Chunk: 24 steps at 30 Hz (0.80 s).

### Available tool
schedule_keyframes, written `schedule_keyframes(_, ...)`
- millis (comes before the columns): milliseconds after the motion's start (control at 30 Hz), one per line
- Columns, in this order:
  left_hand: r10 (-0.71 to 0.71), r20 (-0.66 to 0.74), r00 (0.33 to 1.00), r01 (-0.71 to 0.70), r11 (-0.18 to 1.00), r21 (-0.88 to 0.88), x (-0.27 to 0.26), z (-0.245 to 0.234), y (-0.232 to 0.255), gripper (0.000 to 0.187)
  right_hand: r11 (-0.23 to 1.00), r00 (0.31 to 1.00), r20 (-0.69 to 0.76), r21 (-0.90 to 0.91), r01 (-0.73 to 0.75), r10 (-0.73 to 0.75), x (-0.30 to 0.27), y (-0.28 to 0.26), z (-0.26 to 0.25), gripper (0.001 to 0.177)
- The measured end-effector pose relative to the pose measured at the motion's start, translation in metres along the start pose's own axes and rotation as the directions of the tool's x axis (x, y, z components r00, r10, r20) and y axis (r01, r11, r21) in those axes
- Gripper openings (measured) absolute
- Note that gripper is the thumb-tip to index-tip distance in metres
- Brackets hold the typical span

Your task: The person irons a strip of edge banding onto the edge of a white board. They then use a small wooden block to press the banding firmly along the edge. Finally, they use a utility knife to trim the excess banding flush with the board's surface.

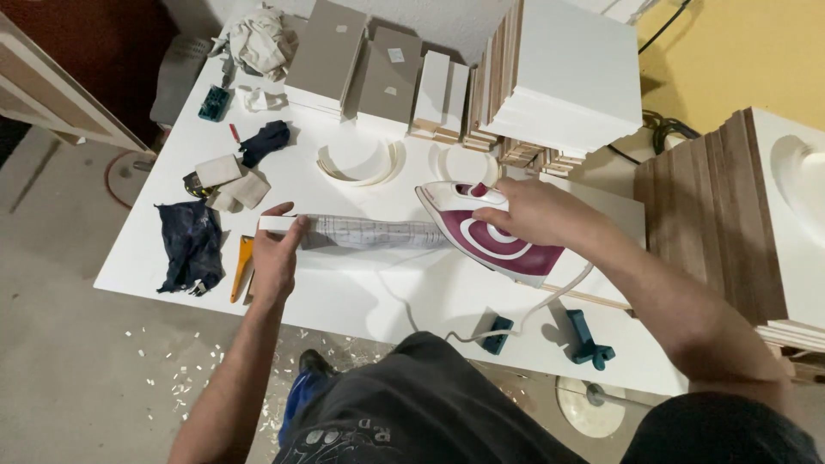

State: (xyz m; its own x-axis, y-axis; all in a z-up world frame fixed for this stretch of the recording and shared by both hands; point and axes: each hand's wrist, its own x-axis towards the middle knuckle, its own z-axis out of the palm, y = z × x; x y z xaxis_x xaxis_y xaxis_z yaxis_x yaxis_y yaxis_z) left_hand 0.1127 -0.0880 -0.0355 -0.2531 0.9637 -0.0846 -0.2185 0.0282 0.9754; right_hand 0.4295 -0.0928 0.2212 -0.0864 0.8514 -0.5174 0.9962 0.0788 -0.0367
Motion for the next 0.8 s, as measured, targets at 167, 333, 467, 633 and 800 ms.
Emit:
schedule_keyframes(167, -0.003, 0.020, 1.000, 0.002, 1.000, 0.009, 0.005, 0.001, -0.004, 0.051, 0.999, 0.999, 0.016, -0.035, 0.032, -0.031, 0.010, -0.009, 0.004, 0.062)
schedule_keyframes(333, -0.017, 0.044, 0.999, 0.015, 0.999, 0.046, 0.009, -0.011, -0.024, 0.053, 0.997, 0.998, 0.024, -0.054, 0.059, -0.058, 0.019, -0.043, 0.000, 0.063)
schedule_keyframes(467, 0.191, -0.003, 0.982, -0.187, 0.956, -0.227, 0.018, -0.021, -0.067, 0.058, 0.992, 0.993, 0.009, -0.052, 0.117, -0.116, 0.025, -0.075, -0.007, 0.062)
schedule_keyframes(633, 0.385, -0.029, 0.923, -0.374, 0.873, -0.314, 0.007, -0.029, -0.090, 0.037, 0.986, 0.990, 0.027, -0.089, 0.137, -0.136, 0.033, -0.107, -0.009, 0.062)
schedule_keyframes(800, 0.418, 0.161, 0.894, -0.432, 0.900, 0.061, -0.013, -0.023, -0.027, 0.022, 0.981, 0.983, 0.027, -0.069, 0.183, -0.181, 0.044, -0.135, -0.011, 0.060)
